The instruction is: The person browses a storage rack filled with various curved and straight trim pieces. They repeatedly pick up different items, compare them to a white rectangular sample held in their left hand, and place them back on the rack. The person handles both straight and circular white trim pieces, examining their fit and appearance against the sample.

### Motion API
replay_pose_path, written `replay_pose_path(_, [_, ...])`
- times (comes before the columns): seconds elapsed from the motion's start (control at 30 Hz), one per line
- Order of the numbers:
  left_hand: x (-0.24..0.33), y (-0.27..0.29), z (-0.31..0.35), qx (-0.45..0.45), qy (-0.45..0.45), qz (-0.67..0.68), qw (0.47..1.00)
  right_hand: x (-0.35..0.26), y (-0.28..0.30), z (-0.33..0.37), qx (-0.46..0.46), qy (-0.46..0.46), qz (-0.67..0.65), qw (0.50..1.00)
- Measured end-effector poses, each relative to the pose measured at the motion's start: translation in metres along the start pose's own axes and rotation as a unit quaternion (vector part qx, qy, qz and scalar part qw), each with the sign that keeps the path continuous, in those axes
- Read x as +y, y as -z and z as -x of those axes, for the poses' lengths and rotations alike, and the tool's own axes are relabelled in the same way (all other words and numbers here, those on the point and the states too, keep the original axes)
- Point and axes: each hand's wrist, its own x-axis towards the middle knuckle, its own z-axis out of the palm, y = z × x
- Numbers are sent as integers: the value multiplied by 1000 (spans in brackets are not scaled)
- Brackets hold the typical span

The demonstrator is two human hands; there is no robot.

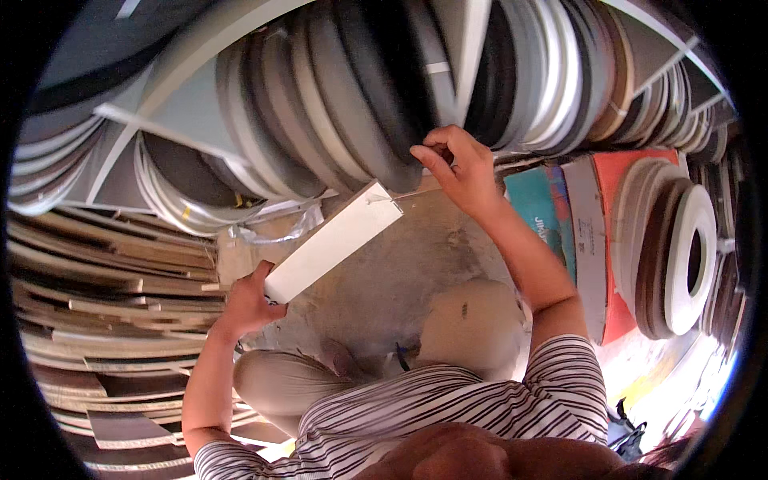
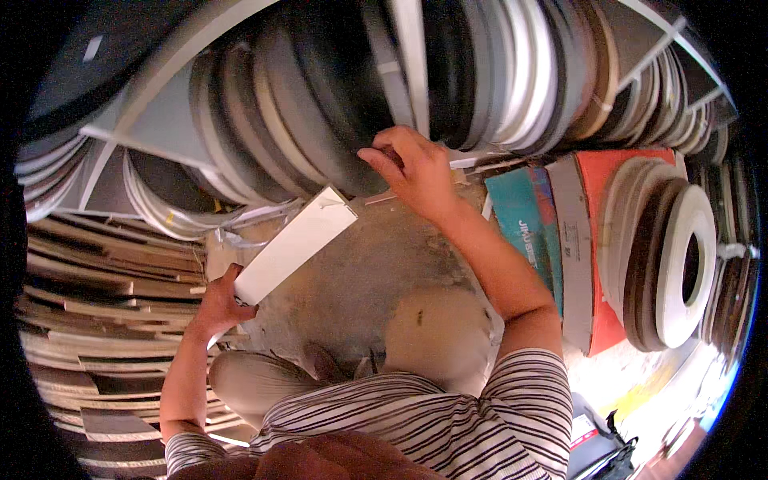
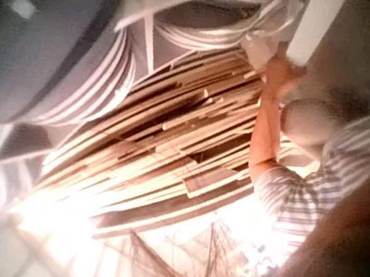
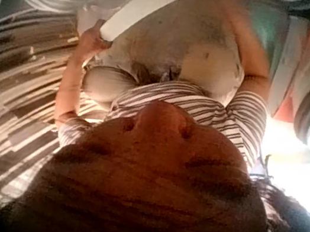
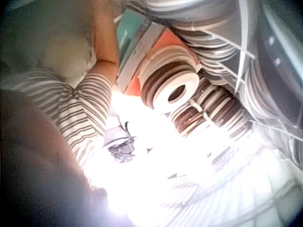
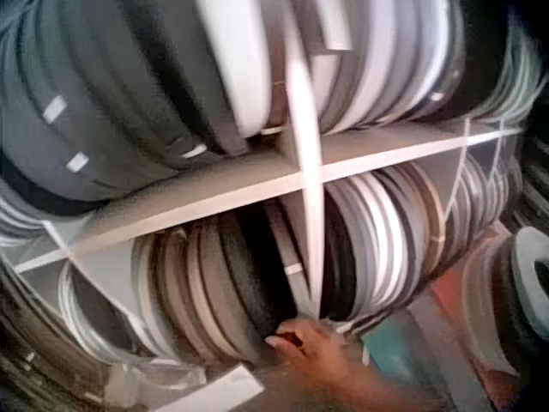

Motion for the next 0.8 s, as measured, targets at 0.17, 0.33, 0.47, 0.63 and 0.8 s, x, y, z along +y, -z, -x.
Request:
replay_pose_path(0.17, [-36, -7, 15, 9, 15, 31, 999, -37, -36, -41, -32, 185, 110, 976])
replay_pose_path(0.33, [-54, -16, 13, 32, 6, 67, 997, -45, -70, -68, -118, 215, 226, 943])
replay_pose_path(0.47, [-75, -24, 16, 30, -6, 88, 996, -48, -57, -65, -136, 204, 320, 915])
replay_pose_path(0.63, [-79, -22, 21, 24, 16, 107, 994, -36, -29, -69, -69, 215, 378, 898])
replay_pose_path(0.8, [-74, -25, 18, 24, -10, 121, 992, -38, -15, -64, -37, 223, 426, 876])
